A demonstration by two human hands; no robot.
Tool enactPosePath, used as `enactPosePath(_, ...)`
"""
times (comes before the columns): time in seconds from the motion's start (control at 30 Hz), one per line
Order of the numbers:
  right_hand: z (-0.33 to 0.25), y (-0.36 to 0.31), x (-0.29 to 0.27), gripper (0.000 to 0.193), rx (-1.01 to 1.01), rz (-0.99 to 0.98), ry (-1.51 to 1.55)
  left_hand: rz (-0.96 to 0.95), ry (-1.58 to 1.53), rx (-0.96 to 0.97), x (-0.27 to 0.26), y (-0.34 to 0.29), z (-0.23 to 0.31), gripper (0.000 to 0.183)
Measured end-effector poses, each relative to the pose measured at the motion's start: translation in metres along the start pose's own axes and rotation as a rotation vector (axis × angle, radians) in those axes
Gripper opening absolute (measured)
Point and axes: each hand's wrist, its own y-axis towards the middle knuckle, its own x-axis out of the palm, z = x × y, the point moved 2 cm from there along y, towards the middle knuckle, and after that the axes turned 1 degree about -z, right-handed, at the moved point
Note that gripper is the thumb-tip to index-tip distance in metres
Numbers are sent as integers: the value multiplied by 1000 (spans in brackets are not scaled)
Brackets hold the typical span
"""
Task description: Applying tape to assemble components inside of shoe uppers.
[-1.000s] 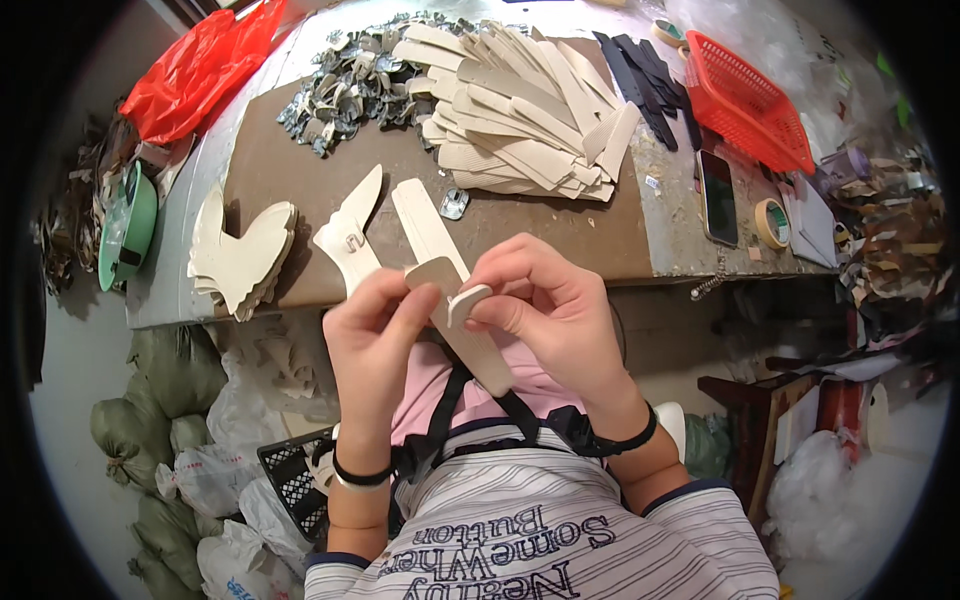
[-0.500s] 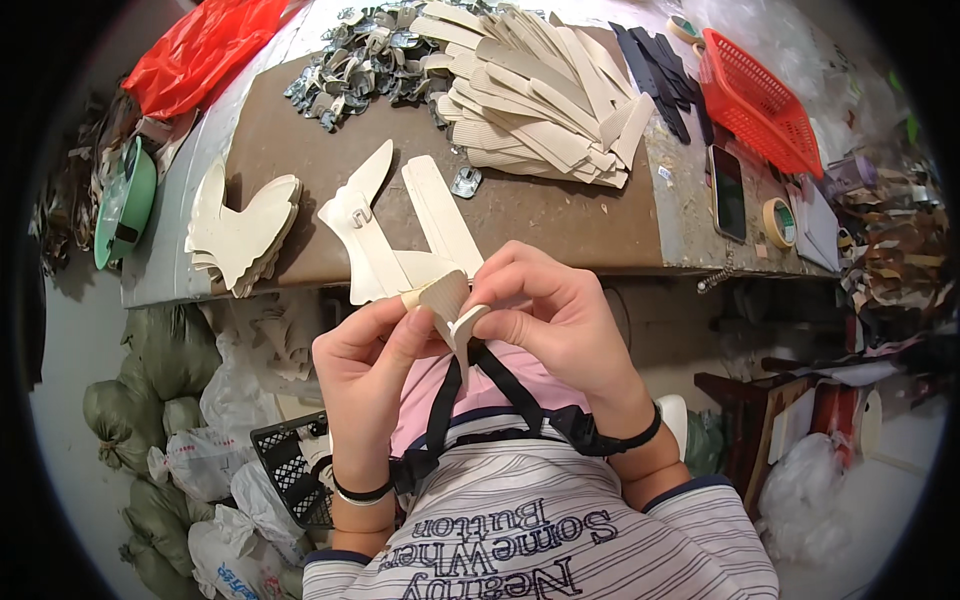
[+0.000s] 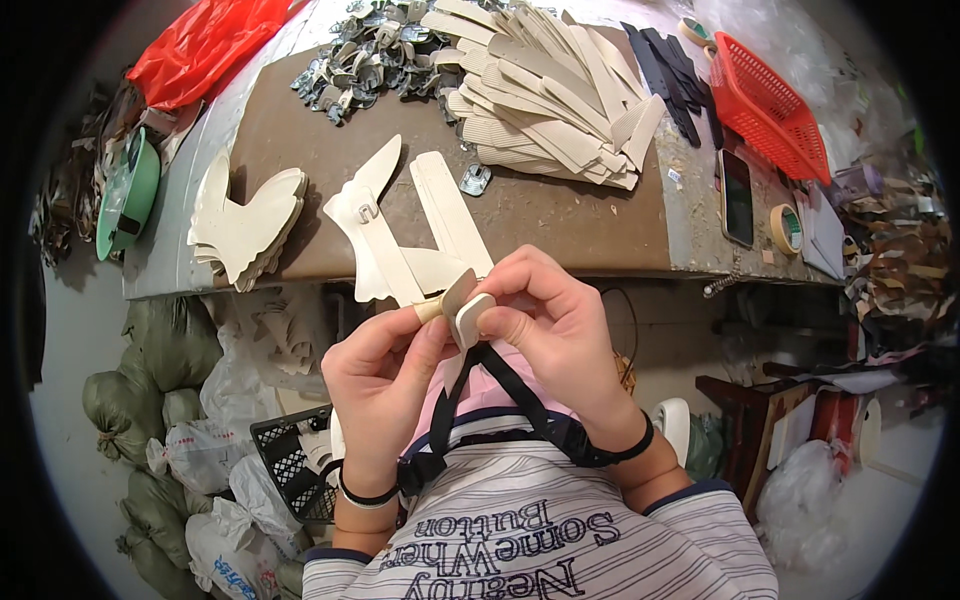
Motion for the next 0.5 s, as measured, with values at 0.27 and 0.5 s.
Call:
enactPosePath(0.27, -2, 1, 10, 15, -21, 43, -112, 0, 371, 309, 0, 0, 16, 19)
enactPosePath(0.5, -3, 2, 19, 13, -220, -68, -199, -4, 340, 374, -14, -1, 9, 30)
